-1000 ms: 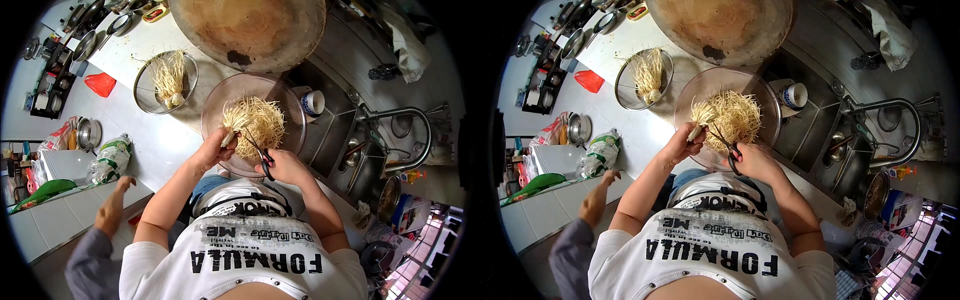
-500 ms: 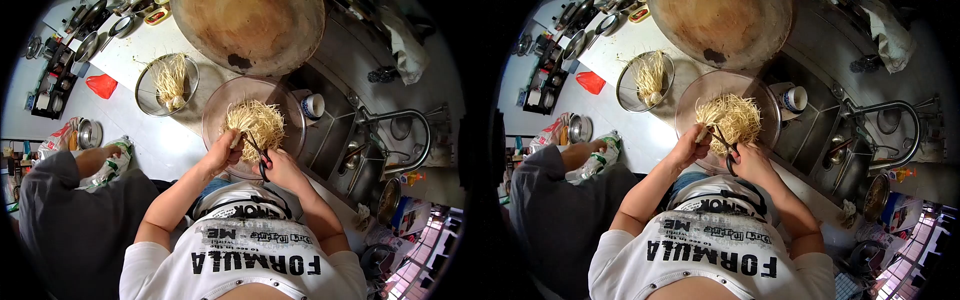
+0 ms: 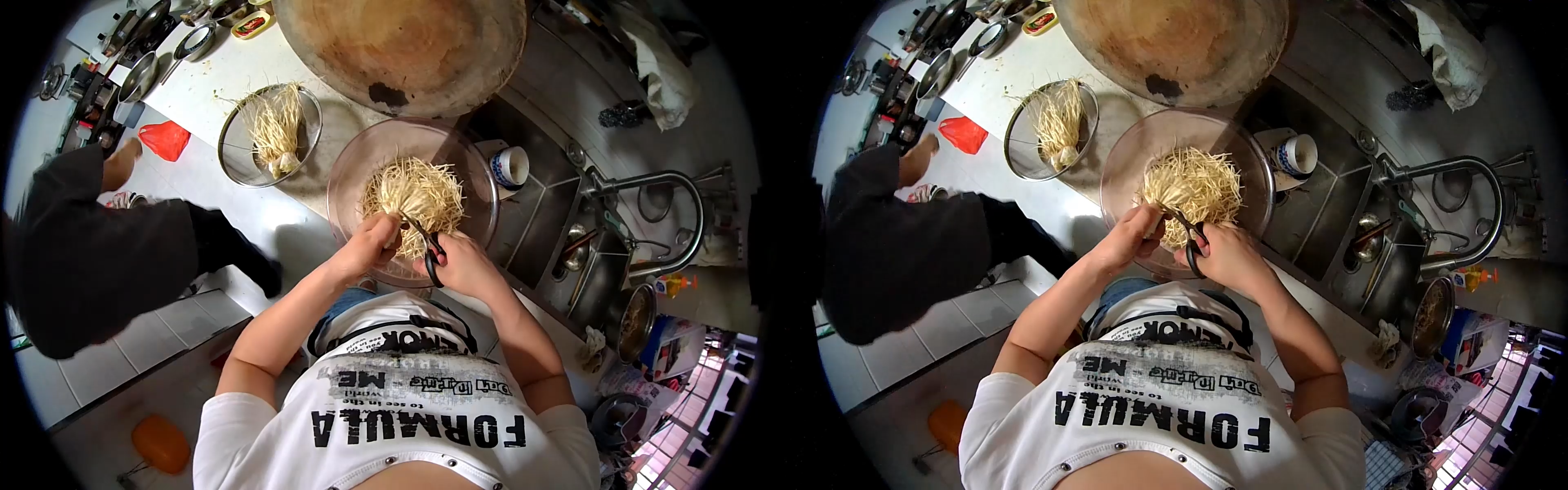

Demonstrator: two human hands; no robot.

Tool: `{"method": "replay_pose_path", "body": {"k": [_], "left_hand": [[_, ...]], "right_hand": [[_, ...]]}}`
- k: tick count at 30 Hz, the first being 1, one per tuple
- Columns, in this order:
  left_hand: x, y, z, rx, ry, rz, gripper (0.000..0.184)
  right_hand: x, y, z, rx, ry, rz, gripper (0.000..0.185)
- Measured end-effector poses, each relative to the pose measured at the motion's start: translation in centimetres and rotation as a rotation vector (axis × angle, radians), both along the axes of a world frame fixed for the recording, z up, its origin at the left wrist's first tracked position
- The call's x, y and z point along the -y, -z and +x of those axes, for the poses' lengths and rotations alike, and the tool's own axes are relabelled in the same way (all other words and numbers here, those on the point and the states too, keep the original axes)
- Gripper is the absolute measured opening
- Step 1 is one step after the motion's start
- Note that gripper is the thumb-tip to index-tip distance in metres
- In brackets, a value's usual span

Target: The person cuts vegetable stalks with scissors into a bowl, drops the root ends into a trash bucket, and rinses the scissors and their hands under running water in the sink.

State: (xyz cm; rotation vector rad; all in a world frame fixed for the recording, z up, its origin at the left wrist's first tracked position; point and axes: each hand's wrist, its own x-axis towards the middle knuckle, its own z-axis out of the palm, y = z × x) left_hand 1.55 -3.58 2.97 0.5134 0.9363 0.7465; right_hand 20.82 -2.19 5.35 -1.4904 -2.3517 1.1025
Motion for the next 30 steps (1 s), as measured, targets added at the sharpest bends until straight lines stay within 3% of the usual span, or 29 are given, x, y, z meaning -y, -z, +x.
{"method": "replay_pose_path", "body": {"k": [7, 9, 13, 15, 17, 20, 21, 23, 25, 27, 29, 30], "left_hand": [[-0.8, 0.4, 0.0, -0.203, 0.069, 0.096, 0.027], [-0.9, 0.4, 0.0, -0.237, 0.074, 0.074, 0.027], [-1.1, 2.9, -0.2, -0.273, 0.075, 0.093, 0.031], [-1.1, 4.6, 0.0, -0.320, 0.083, 0.122, 0.033], [-1.1, 5.9, 0.4, -0.521, 0.005, 0.234, 0.038], [-1.1, 7.8, 0.4, -0.588, 0.004, 0.271, 0.040], [-1.1, 6.9, 0.4, -0.586, 0.006, 0.272, 0.040], [-1.0, 4.2, 0.2, -0.883, 0.087, 0.405, 0.040], [-0.7, 5.7, -0.1, -0.833, 0.076, 0.415, 0.038], [-0.5, 6.0, -0.5, -0.784, 0.062, 0.420, 0.037], [-0.8, 4.9, -0.9, -0.166, 0.058, 0.024, 0.033], [-0.8, 4.7, -1.0, -0.165, 0.055, 0.024, 0.033]], "right_hand": [[-0.9, 0.8, 0.0, 0.008, -0.008, -0.170, 0.048], [-0.7, 0.2, -0.3, -0.035, 0.061, -0.249, 0.040], [-0.5, 1.9, 0.0, -0.048, 0.066, -0.207, 0.037], [-0.6, 2.5, 0.2, -0.052, 0.095, -0.323, 0.036], [-0.7, 2.7, 0.3, -0.027, 0.100, -0.339, 0.035], [-0.5, 3.3, 0.5, 0.004, 0.118, -0.330, 0.035], [-0.4, 3.6, 0.5, 0.009, 0.130, -0.302, 0.036], [-0.2, 6.0, 1.5, 0.051, 0.099, -0.179, 0.036], [-0.2, 5.5, 1.4, 0.091, 0.068, -0.057, 0.037], [-0.1, 4.0, 1.5, 0.090, 0.062, -0.214, 0.040], [-0.2, 3.6, 1.4, 0.078, 0.055, -0.272, 0.041], [-0.3, 3.5, 1.4, 0.065, 0.047, -0.329, 0.043]]}}
